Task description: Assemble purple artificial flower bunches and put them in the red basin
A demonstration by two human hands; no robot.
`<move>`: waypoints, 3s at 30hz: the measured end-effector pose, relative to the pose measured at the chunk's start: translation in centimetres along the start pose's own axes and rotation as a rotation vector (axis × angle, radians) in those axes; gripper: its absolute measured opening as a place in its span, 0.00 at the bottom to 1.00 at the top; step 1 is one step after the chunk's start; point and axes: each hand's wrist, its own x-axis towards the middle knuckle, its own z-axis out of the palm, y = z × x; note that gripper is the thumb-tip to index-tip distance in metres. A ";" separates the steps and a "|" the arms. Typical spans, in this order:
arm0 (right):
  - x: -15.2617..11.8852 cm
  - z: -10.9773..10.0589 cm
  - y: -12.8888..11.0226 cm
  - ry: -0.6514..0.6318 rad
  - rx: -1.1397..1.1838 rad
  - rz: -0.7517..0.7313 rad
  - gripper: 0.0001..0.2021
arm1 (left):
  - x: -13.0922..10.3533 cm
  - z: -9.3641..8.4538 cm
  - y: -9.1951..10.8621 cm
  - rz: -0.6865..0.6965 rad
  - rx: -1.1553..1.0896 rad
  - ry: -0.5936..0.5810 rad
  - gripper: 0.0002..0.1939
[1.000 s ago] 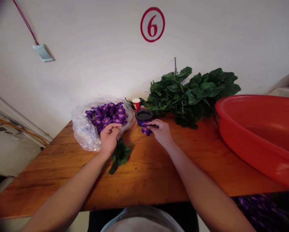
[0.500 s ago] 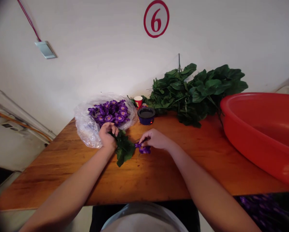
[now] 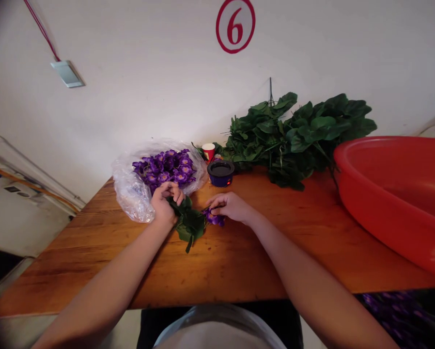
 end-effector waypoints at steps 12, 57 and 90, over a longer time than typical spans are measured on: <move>0.5 0.6 0.3 0.077 -0.052 0.000 0.08 | -0.5 0.3 0.4 0.058 0.122 -0.193 0.12; -1.2 -2.7 -3.0 0.315 -0.117 0.160 0.10 | -1.1 -0.3 -0.9 0.102 1.835 -0.418 0.14; 9.4 -7.1 -6.7 0.469 -1.169 -0.168 0.09 | -0.9 -1.5 -1.8 0.048 1.624 -0.448 0.12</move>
